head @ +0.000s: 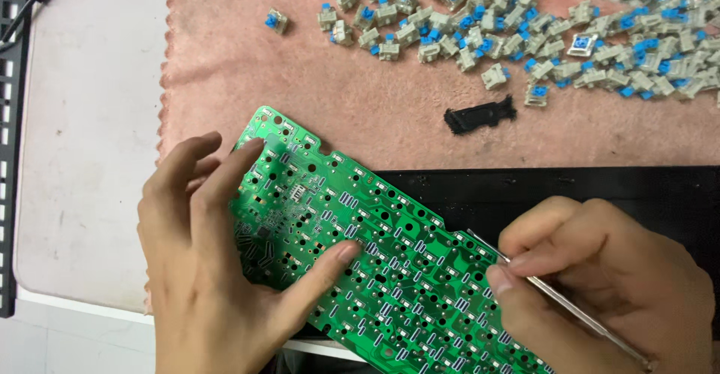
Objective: The person uses a small metal tool to scrape or clean the surface of a green keyboard PCB. The person holds the PCB steady with one hand while working on specific areas with the tool.
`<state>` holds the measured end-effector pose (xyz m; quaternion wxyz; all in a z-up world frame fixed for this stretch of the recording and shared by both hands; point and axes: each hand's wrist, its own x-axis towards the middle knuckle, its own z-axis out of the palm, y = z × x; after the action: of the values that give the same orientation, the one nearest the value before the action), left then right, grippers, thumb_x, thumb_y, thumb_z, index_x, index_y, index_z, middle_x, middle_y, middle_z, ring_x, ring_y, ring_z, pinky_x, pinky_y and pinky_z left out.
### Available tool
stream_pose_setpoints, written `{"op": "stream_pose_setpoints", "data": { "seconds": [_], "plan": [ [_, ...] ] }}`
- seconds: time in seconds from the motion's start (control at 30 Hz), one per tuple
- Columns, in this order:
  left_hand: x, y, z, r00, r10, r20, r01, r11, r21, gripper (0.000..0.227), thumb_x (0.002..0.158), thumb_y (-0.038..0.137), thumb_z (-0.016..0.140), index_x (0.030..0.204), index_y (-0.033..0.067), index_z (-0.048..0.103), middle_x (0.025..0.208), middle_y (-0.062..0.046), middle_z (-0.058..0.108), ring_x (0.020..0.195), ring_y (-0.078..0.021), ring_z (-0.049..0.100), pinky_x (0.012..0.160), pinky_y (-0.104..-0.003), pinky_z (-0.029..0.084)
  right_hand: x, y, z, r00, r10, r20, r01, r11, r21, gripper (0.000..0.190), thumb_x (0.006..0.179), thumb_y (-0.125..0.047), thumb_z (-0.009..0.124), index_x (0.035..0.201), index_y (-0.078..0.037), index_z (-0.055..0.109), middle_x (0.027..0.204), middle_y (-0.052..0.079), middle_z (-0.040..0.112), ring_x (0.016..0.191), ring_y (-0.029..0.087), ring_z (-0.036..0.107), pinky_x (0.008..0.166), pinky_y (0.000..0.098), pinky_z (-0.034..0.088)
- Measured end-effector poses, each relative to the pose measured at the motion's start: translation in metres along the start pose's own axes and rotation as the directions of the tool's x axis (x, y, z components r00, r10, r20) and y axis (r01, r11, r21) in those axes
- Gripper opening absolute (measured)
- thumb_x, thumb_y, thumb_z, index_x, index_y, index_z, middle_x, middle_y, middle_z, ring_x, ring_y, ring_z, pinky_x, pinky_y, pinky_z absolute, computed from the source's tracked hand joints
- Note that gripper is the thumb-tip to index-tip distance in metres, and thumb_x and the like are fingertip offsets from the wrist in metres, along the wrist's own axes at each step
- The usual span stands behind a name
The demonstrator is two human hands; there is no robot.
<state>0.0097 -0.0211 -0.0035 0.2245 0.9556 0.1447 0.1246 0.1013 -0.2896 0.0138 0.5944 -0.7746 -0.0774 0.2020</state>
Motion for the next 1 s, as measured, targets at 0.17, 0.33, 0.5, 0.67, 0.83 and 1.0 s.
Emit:
{"op": "stream_pose_setpoints", "data": {
  "seconds": [0.17, 0.33, 0.5, 0.67, 0.83, 1.0],
  "plan": [
    [-0.002, 0.004, -0.001, 0.999, -0.026, -0.035, 0.027, 0.999, 0.024, 0.098, 0.078, 0.059, 0.104, 0.154, 0.0116, 0.064, 0.162, -0.026, 0.050, 0.141, -0.0432, 0.058, 0.127, -0.057, 0.049, 0.000, 0.009, 0.004, 1.000, -0.007, -0.013, 0.007, 0.999, 0.037, 0.028, 0.082, 0.012, 0.085, 0.089, -0.007, 0.065, 0.082, 0.011, 0.079, 0.048, 0.009, 0.055, 0.044, 0.0233, 0.040],
    [-0.007, 0.004, 0.001, 0.998, -0.055, -0.037, 0.058, 0.996, 0.075, 0.097, 0.075, 0.065, 0.103, 0.152, 0.0163, 0.070, 0.157, -0.021, 0.052, 0.130, -0.0394, 0.059, 0.122, -0.055, 0.046, 0.003, 0.010, 0.004, 0.999, -0.037, -0.005, 0.037, 0.999, 0.033, 0.026, 0.080, 0.010, 0.085, 0.083, -0.008, 0.067, 0.075, 0.011, 0.075, 0.048, 0.011, 0.054, 0.043, 0.0243, 0.041],
    [-0.009, 0.007, 0.000, 0.998, -0.050, -0.039, 0.053, 0.994, 0.092, 0.088, 0.081, 0.064, 0.096, 0.151, 0.0157, 0.071, 0.156, -0.023, 0.054, 0.134, -0.0433, 0.058, 0.124, -0.061, 0.045, 0.011, 0.005, 0.009, 0.998, -0.057, 0.010, 0.058, 0.987, -0.148, 0.035, 0.076, 0.010, 0.086, 0.069, -0.007, 0.056, 0.068, 0.002, 0.070, 0.051, 0.008, 0.044, 0.045, 0.0247, 0.036],
    [-0.008, 0.021, 0.002, 0.998, 0.058, -0.038, -0.059, 0.998, -0.008, 0.067, 0.087, 0.057, 0.092, 0.137, 0.0146, 0.078, 0.150, -0.024, 0.060, 0.149, -0.0469, 0.057, 0.130, -0.061, 0.044, 0.013, -0.001, 0.015, 0.988, -0.152, 0.033, 0.155, 0.940, -0.305, 0.037, 0.074, 0.004, 0.085, 0.068, -0.011, 0.051, 0.065, -0.004, 0.067, 0.052, 0.006, 0.035, 0.049, 0.0235, 0.029],
    [-0.014, 0.031, 0.026, 0.973, 0.229, 0.020, -0.224, 0.963, -0.147, 0.065, 0.091, 0.071, 0.082, 0.129, 0.0191, 0.076, 0.149, -0.019, 0.069, 0.151, -0.0490, 0.065, 0.125, -0.073, 0.049, 0.013, -0.016, 0.024, 0.986, -0.163, 0.023, 0.158, 0.901, -0.405, 0.038, 0.079, -0.001, 0.087, 0.066, -0.010, 0.052, 0.063, -0.006, 0.068, 0.055, 0.005, 0.035, 0.052, 0.0246, 0.031],
    [-0.015, 0.036, 0.028, 0.971, 0.235, 0.044, -0.232, 0.971, -0.063, 0.067, 0.096, 0.077, 0.074, 0.135, 0.0221, 0.078, 0.156, -0.014, 0.069, 0.157, -0.0429, 0.061, 0.128, -0.061, 0.046, 0.012, -0.005, 0.032, 0.985, -0.161, -0.060, 0.142, 0.960, -0.243, 0.034, 0.088, 0.002, 0.085, 0.073, -0.008, 0.057, 0.068, 0.001, 0.069, 0.053, 0.005, 0.041, 0.048, 0.0219, 0.032]
  ]
}}
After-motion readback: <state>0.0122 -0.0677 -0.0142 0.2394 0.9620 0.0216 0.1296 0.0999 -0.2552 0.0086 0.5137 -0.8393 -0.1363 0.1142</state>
